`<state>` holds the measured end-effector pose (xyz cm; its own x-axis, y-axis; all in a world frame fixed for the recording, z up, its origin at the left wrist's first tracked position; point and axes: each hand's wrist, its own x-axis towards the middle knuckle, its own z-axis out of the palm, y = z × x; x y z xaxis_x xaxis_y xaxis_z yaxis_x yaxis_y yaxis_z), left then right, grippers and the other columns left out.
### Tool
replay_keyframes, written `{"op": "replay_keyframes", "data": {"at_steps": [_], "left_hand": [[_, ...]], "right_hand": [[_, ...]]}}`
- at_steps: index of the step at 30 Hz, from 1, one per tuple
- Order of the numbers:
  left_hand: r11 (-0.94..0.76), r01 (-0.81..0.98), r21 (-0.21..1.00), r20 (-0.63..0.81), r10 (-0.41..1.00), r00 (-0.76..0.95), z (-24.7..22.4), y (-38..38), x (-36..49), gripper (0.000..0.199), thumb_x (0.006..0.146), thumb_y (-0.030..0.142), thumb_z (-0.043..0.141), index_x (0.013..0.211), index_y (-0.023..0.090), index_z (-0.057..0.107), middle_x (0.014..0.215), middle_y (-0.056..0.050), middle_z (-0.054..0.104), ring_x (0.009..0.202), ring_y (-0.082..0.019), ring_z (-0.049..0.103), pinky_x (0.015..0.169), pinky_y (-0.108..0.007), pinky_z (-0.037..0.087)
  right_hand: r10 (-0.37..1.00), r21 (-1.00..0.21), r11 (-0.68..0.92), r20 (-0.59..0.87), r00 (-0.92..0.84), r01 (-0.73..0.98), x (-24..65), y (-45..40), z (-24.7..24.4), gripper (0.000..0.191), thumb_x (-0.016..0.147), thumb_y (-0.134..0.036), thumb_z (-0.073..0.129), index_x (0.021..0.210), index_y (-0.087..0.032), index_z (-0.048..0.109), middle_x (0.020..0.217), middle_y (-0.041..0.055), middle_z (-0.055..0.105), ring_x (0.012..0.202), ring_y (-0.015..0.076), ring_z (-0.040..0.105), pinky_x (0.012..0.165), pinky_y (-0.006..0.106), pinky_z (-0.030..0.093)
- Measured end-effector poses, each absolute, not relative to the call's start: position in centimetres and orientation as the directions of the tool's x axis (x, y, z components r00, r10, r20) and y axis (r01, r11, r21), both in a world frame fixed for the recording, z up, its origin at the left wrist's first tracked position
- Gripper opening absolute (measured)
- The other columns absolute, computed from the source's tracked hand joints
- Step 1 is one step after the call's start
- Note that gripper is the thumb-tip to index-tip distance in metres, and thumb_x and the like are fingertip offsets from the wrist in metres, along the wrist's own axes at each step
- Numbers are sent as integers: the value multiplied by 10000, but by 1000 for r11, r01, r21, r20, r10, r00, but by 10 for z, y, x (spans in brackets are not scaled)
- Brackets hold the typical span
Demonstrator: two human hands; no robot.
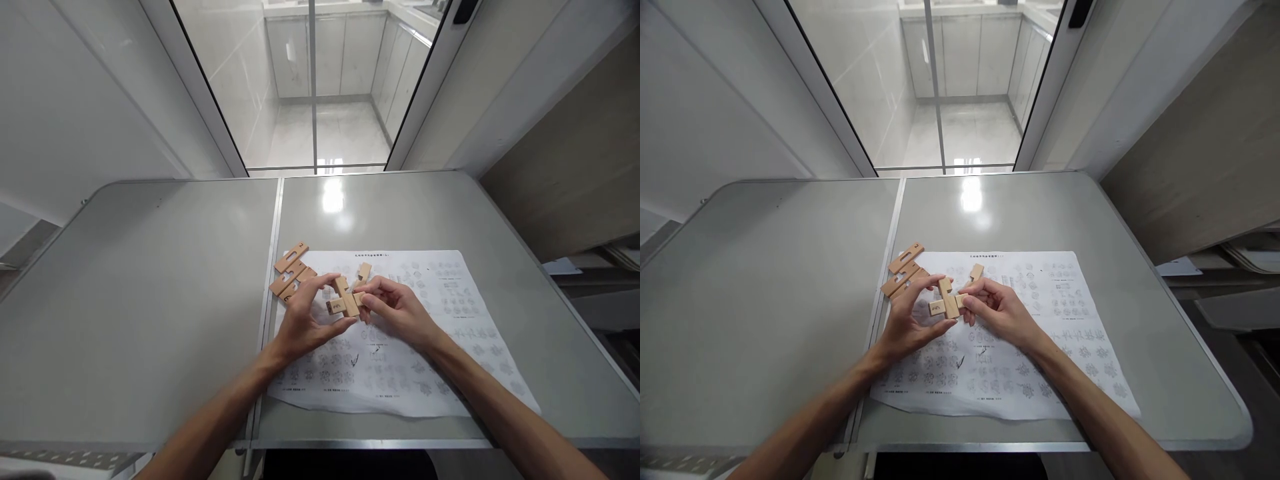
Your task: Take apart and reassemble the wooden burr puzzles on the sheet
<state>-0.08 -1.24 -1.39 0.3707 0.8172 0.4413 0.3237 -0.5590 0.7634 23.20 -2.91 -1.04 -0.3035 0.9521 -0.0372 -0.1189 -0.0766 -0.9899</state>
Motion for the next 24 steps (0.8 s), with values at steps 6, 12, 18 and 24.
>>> {"op": "replay_keyframes", "data": {"at_steps": [6,12,18,24], "left_hand": [[-520,303,798,405,836,369,-16,-12,-2,579,911,476,828,1390,215,634,1236,-130,765,1122,-294,737,996,-449,600],[-450,265,853,339,863,376,-16,-13,-2,573,916,501,815,1396,234,650,1228,-122,776,1093,-282,733,990,-436,599],[-484,277,830,387,858,339,-17,-15,0,628,910,528,825,1431,242,622,1294,-137,754,1138,-300,708,1011,-470,588],[-488,361,794,414,870,267,-18,-15,3,667,895,452,862,1464,250,577,1336,-124,724,1101,-270,706,986,-451,588]], "right_hand": [[952,-997,64,73,-297,-40,231,-31,-11,198,987,-429,782,1007,-240,728,1003,75,772,904,235,748,829,412,625],[934,-978,189,150,-323,92,227,-31,-15,221,994,-399,765,1157,-259,713,1004,68,776,842,228,733,786,405,630],[955,-948,246,202,-216,201,223,-34,-13,164,1009,-389,719,1108,-258,714,881,44,741,748,219,695,721,394,606],[995,-978,69,81,54,198,229,-29,-13,255,1036,-500,663,1051,-252,718,932,57,729,753,215,662,664,361,550]]}}
